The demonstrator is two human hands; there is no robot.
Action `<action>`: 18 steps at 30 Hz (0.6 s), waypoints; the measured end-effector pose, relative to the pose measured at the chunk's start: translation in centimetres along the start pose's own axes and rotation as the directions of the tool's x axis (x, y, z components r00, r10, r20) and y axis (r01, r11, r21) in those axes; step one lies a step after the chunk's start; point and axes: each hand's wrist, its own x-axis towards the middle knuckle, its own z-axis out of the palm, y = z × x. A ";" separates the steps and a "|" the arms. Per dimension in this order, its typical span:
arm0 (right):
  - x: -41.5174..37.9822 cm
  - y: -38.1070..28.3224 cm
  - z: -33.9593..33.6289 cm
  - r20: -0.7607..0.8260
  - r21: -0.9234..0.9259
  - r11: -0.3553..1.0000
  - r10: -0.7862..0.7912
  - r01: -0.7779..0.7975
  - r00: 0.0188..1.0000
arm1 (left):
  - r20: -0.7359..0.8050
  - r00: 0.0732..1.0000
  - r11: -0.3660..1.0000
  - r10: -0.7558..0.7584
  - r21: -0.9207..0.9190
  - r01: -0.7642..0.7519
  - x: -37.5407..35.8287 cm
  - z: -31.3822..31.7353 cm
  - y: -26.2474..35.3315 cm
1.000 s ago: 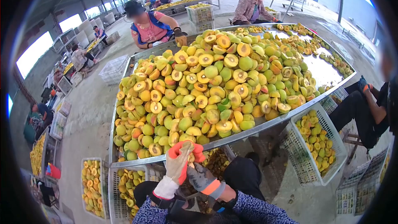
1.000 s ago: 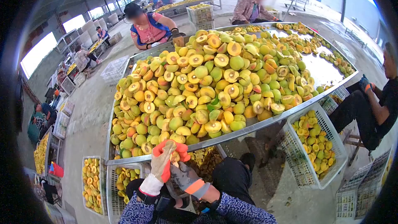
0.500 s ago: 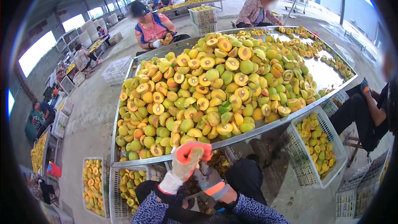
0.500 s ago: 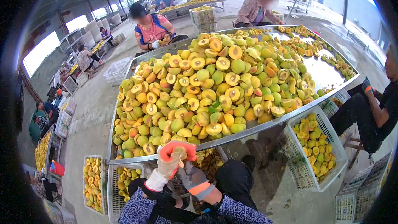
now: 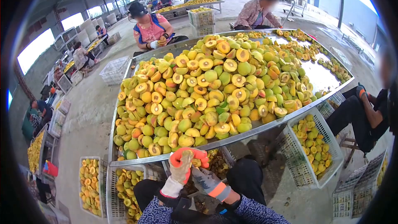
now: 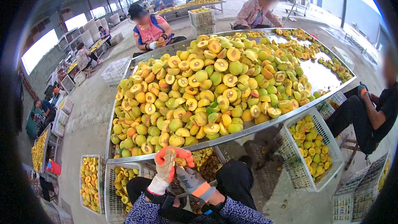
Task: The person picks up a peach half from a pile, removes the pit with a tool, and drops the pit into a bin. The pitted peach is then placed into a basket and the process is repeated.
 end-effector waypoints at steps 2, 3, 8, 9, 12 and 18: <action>-0.4 -2.9 -0.4 0.005 -0.338 0.921 -0.205 0.194 0.979 | -0.023 1.000 0.999 0.002 -0.039 -0.003 -0.4 0.1 0.0; -0.5 -4.8 -0.7 -0.001 -0.318 0.942 -0.112 0.106 0.994 | -0.058 0.998 0.998 -0.001 -0.058 -0.003 -1.0 0.3 -0.2; -0.2 -4.4 -0.1 0.007 -0.363 0.911 -0.206 0.194 0.979 | 0.024 0.999 0.992 0.035 0.121 -0.038 -2.1 -0.8 -0.8; -0.9 -2.7 0.1 0.018 -0.333 0.919 -0.220 0.213 0.975 | 0.078 0.993 0.976 0.086 0.191 -0.100 -2.1 -1.0 -0.9; -1.3 -1.9 1.1 0.179 0.478 0.845 0.173 -0.239 0.969 | 0.222 0.948 0.873 0.230 0.383 -0.301 -2.6 -1.8 0.0; -1.9 -12.5 0.4 0.358 0.750 0.465 0.313 -0.471 0.880 | -0.108 0.993 0.994 -0.058 -0.098 0.047 -4.3 2.8 4.6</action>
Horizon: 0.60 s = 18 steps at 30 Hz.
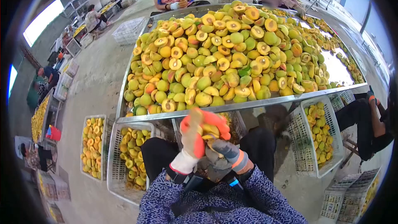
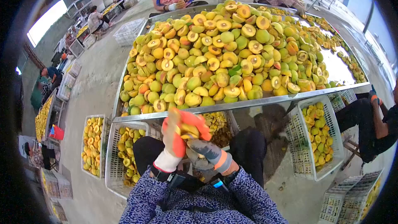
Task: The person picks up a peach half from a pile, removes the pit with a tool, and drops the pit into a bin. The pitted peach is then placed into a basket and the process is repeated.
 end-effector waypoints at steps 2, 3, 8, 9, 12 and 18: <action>-0.1 0.8 -0.5 0.066 -0.023 0.995 -0.093 0.095 0.993 | -0.208 0.978 0.982 -0.026 -0.190 -0.014 1.3 -1.5 -1.0; 0.3 1.3 -1.1 0.135 0.224 0.971 -0.111 0.079 0.985 | -0.312 0.948 0.970 -0.068 -0.243 -0.011 1.5 -2.5 -0.7; 3.4 2.3 -5.2 -0.118 0.835 0.549 0.120 0.033 0.986 | -0.397 0.852 0.750 0.342 0.661 0.007 -3.3 -13.8 7.6; 3.8 2.6 -5.4 -0.292 0.834 0.538 0.248 0.119 0.924 | -0.330 0.840 0.416 0.430 0.899 0.140 -4.5 -17.3 9.1; 5.1 4.0 -6.2 -0.210 0.637 0.766 0.073 0.080 0.975 | -0.153 0.839 -0.068 0.522 0.973 0.220 -4.7 -18.5 10.4; 5.4 2.3 -2.0 -0.257 -0.162 0.974 -0.198 0.160 0.946 | -0.081 0.971 -0.131 0.224 0.985 0.113 6.1 -16.0 5.0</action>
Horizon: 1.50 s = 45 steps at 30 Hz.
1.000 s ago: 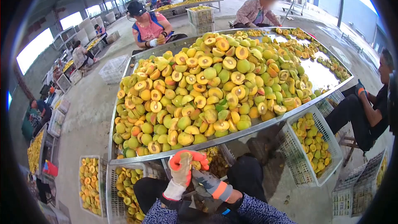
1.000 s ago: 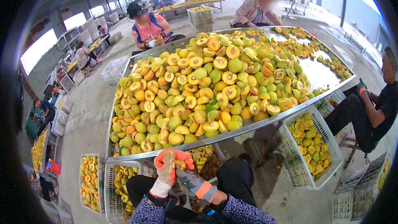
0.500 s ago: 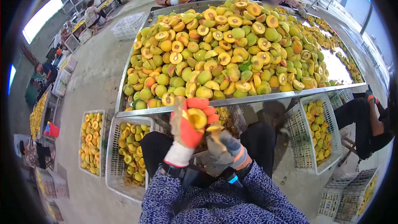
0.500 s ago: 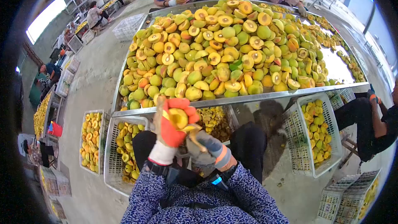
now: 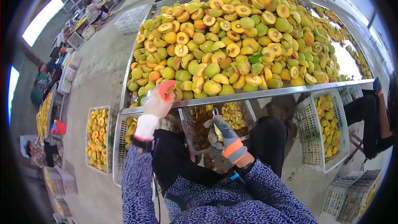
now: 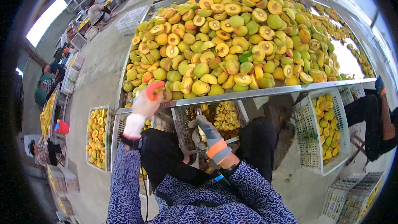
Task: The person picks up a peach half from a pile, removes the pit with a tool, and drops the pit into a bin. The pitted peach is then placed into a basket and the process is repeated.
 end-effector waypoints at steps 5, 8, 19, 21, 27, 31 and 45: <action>-0.1 -0.4 -0.4 -0.154 -0.167 0.984 -0.085 0.059 0.984 | 0.260 0.965 0.974 -0.026 0.224 -0.034 4.3 3.7 -1.3; 0.4 1.4 -2.1 -0.120 -0.027 0.990 -0.139 0.137 0.983 | 0.185 0.982 0.984 -0.030 0.178 -0.003 3.9 3.2 -1.2; -0.1 0.5 -1.2 -0.241 -0.163 0.981 -0.145 0.108 0.959 | 0.206 0.968 0.387 0.146 -0.912 0.136 -5.3 2.8 4.2; -0.3 0.6 -0.7 -0.277 -0.184 0.971 -0.199 0.151 0.940 | 0.146 0.979 0.342 0.144 -0.935 0.089 -7.1 4.0 5.9; 1.0 2.8 -2.9 -0.237 -0.192 0.956 -0.264 0.221 0.935 | 0.173 0.985 -0.301 0.012 -0.939 0.169 -8.3 7.9 10.3; -0.7 0.1 -1.0 -0.306 -0.006 0.989 -0.143 0.149 0.941 | 0.201 0.976 -0.536 0.088 -0.816 0.216 -8.2 7.7 12.4; -1.3 1.6 -0.4 -0.094 -0.491 0.811 -0.413 0.319 0.906 | 0.250 0.958 -0.438 -0.139 -0.883 0.167 -8.1 8.4 11.9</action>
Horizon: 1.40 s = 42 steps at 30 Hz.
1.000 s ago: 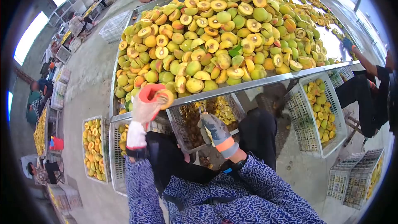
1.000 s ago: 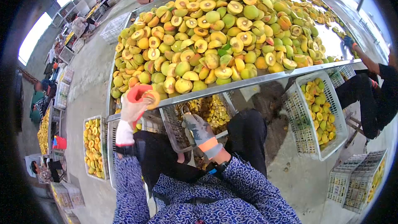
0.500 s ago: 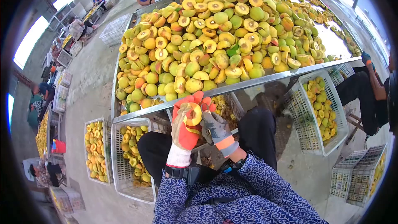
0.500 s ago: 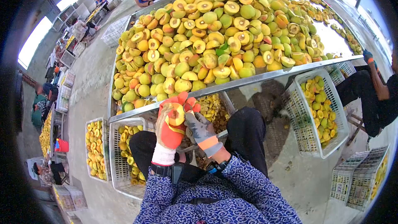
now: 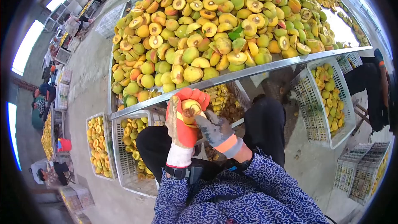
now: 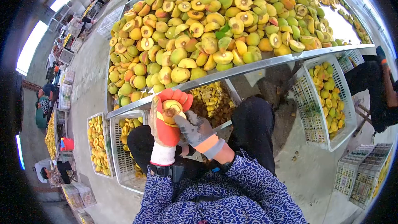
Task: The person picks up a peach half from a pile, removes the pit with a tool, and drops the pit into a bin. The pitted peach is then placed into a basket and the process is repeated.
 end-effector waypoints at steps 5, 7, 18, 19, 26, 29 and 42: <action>-0.1 2.4 -0.6 0.050 -0.374 0.902 -0.212 0.215 0.976 | 0.126 0.989 0.996 0.079 -0.060 -0.072 0.2 -1.0 -0.6; 0.3 2.2 -0.6 0.038 -0.301 0.930 -0.210 0.211 0.977 | 0.155 0.988 1.000 0.022 -0.024 -0.018 -0.2 -0.5 -0.2; 0.9 1.7 0.2 0.111 0.228 0.899 0.358 -0.374 0.927 | 0.047 0.925 0.809 -0.377 0.503 0.304 -0.5 -0.7 5.9; 0.8 1.5 0.2 0.125 0.254 0.882 0.377 -0.397 0.918 | 0.033 0.930 0.829 -0.366 0.466 0.310 -0.2 -1.7 5.4; -0.1 0.6 0.2 0.163 0.232 0.885 0.374 -0.404 0.913 | -0.016 0.999 0.967 -0.040 0.252 0.043 -1.2 -1.8 1.9; -0.2 -0.1 0.3 0.082 0.111 0.928 0.347 -0.355 0.934 | 0.031 0.997 0.971 0.070 0.227 -0.075 -1.1 -2.3 0.9; -1.0 1.2 1.4 -0.013 0.162 0.987 0.026 -0.024 1.000 | -0.010 0.971 0.932 0.237 0.285 -0.224 -1.5 -0.7 -0.2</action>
